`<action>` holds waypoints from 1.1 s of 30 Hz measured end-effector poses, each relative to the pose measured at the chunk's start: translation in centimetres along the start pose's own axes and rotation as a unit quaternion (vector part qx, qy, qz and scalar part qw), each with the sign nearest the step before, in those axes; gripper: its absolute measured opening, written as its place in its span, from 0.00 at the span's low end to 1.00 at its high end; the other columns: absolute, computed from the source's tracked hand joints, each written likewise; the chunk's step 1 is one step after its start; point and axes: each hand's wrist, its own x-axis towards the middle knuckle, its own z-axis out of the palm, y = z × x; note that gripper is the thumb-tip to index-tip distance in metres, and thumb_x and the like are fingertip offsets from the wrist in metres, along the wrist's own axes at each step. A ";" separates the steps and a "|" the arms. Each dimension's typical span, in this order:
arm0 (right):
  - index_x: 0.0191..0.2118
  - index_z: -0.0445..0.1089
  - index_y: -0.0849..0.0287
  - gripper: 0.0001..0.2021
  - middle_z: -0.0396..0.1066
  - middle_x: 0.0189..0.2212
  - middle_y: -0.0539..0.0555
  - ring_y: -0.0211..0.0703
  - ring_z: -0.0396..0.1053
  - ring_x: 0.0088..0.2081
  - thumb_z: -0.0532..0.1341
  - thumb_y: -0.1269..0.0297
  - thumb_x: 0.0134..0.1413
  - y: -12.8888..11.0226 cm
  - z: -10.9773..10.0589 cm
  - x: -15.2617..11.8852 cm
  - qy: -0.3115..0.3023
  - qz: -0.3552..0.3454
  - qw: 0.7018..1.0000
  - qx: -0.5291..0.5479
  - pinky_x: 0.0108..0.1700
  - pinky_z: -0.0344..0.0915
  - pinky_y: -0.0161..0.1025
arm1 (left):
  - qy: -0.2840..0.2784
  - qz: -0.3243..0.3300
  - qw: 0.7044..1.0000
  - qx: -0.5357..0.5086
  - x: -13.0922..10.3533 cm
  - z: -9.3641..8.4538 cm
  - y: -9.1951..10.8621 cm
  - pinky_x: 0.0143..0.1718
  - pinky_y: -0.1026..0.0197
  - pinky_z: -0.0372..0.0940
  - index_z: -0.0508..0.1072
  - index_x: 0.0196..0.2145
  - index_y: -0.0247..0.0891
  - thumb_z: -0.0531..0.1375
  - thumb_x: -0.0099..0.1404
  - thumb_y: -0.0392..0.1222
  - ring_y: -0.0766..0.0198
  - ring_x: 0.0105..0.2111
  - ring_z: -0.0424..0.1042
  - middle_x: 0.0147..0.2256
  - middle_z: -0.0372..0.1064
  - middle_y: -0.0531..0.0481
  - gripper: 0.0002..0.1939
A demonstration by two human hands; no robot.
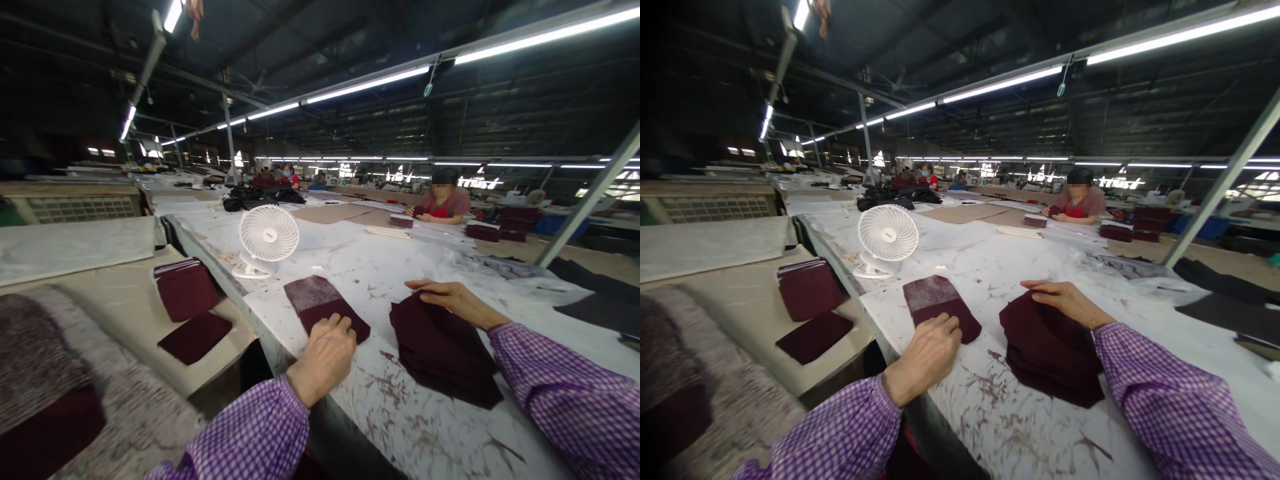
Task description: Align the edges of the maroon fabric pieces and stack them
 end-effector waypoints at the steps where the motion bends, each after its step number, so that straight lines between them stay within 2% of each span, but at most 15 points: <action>1: 0.47 0.72 0.57 0.24 0.67 0.52 0.54 0.50 0.61 0.55 0.62 0.48 0.47 0.1 -0.2 -0.2 0.010 0.019 1.000 0.018 0.58 0.54 0.43 | 0.005 -0.012 1.000 -0.008 0.1 0.0 0.0 0.35 0.54 0.63 0.68 0.27 0.34 0.52 0.57 0.28 0.54 0.36 0.66 0.33 0.67 0.43 0.07; 4: 0.44 0.71 0.61 0.25 0.74 0.42 0.57 0.50 0.69 0.44 0.62 0.46 0.46 0.6 -0.4 -0.6 0.030 0.085 0.993 0.076 0.48 0.64 0.44 | 0.037 -0.084 0.993 -0.069 0.3 0.2 -0.6 0.34 0.57 0.62 0.69 0.26 0.35 0.52 0.59 0.31 0.57 0.34 0.68 0.30 0.69 0.45 0.08; 7: 0.40 0.70 0.61 0.24 0.74 0.34 0.56 0.47 0.71 0.35 0.61 0.44 0.45 1.1 -0.4 -0.5 0.034 0.116 0.986 0.118 0.41 0.67 0.43 | 0.059 -0.166 0.971 -0.159 0.3 0.3 -1.8 0.33 0.60 0.61 0.68 0.30 0.36 0.51 0.60 0.31 0.60 0.31 0.69 0.29 0.70 0.48 0.07; 10: 0.37 0.70 0.59 0.24 0.74 0.35 0.54 0.47 0.70 0.37 0.61 0.42 0.44 1.7 0.0 0.0 0.022 0.077 0.994 0.079 0.42 0.67 0.43 | 0.072 -0.203 0.954 -0.209 0.3 0.3 -2.6 0.32 0.61 0.60 0.66 0.33 0.37 0.49 0.61 0.31 0.63 0.28 0.69 0.28 0.69 0.50 0.07; 13: 0.37 0.72 0.59 0.24 0.73 0.37 0.55 0.49 0.69 0.40 0.58 0.41 0.47 2.4 1.0 0.9 -0.017 0.018 1.000 -0.005 0.45 0.65 0.45 | 0.068 -0.185 0.961 -0.196 0.2 0.5 -2.7 0.34 0.61 0.60 0.65 0.33 0.37 0.48 0.62 0.32 0.63 0.30 0.69 0.29 0.68 0.50 0.07; 14: 0.37 0.73 0.58 0.24 0.73 0.39 0.56 0.49 0.69 0.41 0.57 0.41 0.48 2.7 1.5 1.1 -0.013 -0.010 0.999 -0.036 0.47 0.64 0.46 | 0.066 -0.173 0.965 -0.184 0.2 0.6 -2.6 0.35 0.61 0.60 0.65 0.33 0.38 0.48 0.62 0.32 0.62 0.31 0.69 0.30 0.68 0.50 0.07; 16: 0.35 0.74 0.57 0.23 0.71 0.42 0.57 0.51 0.67 0.44 0.56 0.41 0.49 3.1 2.3 1.6 0.036 -0.076 0.992 -0.098 0.51 0.61 0.47 | 0.066 -0.157 0.973 -0.158 0.1 0.9 -2.4 0.37 0.60 0.61 0.64 0.33 0.38 0.48 0.62 0.32 0.61 0.34 0.68 0.32 0.68 0.49 0.07; 18: 0.33 0.75 0.57 0.22 0.70 0.41 0.58 0.50 0.66 0.44 0.56 0.42 0.50 3.6 2.9 1.8 0.097 -0.128 0.977 -0.138 0.50 0.60 0.46 | 0.066 -0.152 0.976 -0.142 0.0 1.1 -2.2 0.37 0.60 0.61 0.64 0.34 0.38 0.48 0.62 0.32 0.61 0.35 0.68 0.33 0.68 0.49 0.07; 20: 0.35 0.74 0.57 0.21 0.70 0.37 0.57 0.49 0.67 0.40 0.55 0.45 0.53 4.0 3.1 1.8 0.118 -0.133 0.974 -0.141 0.47 0.62 0.45 | 0.065 -0.147 0.978 -0.136 0.0 1.3 -2.1 0.38 0.60 0.61 0.64 0.34 0.38 0.48 0.63 0.33 0.61 0.35 0.68 0.32 0.68 0.49 0.06; 22: 0.38 0.73 0.57 0.19 0.71 0.36 0.55 0.47 0.68 0.39 0.54 0.47 0.55 4.3 3.0 1.8 0.117 -0.107 0.980 -0.123 0.45 0.63 0.44 | 0.063 -0.132 0.981 -0.126 0.0 1.2 -2.0 0.38 0.59 0.61 0.64 0.33 0.38 0.50 0.65 0.39 0.61 0.35 0.67 0.33 0.67 0.49 0.05; 25: 0.37 0.70 0.57 0.18 0.71 0.32 0.52 0.45 0.68 0.35 0.55 0.47 0.54 4.4 2.7 1.5 0.128 -0.064 0.987 -0.067 0.42 0.64 0.42 | 0.055 -0.105 0.988 -0.096 0.0 1.1 -1.8 0.37 0.57 0.62 0.64 0.34 0.36 0.55 0.62 0.53 0.57 0.36 0.66 0.33 0.67 0.48 0.15; 27: 0.35 0.67 0.57 0.18 0.69 0.28 0.50 0.42 0.66 0.31 0.55 0.45 0.53 4.0 2.5 1.4 0.140 -0.036 0.989 0.003 0.35 0.65 0.38 | 0.050 -0.097 0.991 -0.082 0.0 1.0 -1.6 0.38 0.56 0.62 0.65 0.34 0.36 0.58 0.58 0.58 0.56 0.37 0.66 0.34 0.66 0.48 0.20; 31: 0.35 0.62 0.55 0.19 0.65 0.23 0.47 0.38 0.64 0.24 0.59 0.44 0.48 2.7 1.6 1.2 0.178 0.039 0.965 0.188 0.26 0.64 0.35 | 0.049 -0.090 0.992 -0.074 -0.1 1.0 -1.5 0.39 0.56 0.62 0.66 0.35 0.36 0.57 0.63 0.49 0.57 0.37 0.65 0.35 0.67 0.48 0.12; 33: 0.34 0.61 0.55 0.20 0.64 0.21 0.46 0.36 0.62 0.20 0.61 0.43 0.45 2.1 0.6 0.8 0.198 0.064 0.953 0.219 0.21 0.61 0.33 | 0.052 -0.092 0.991 -0.077 -0.2 1.1 -1.6 0.40 0.57 0.62 0.67 0.34 0.36 0.53 0.65 0.45 0.58 0.37 0.66 0.36 0.67 0.48 0.09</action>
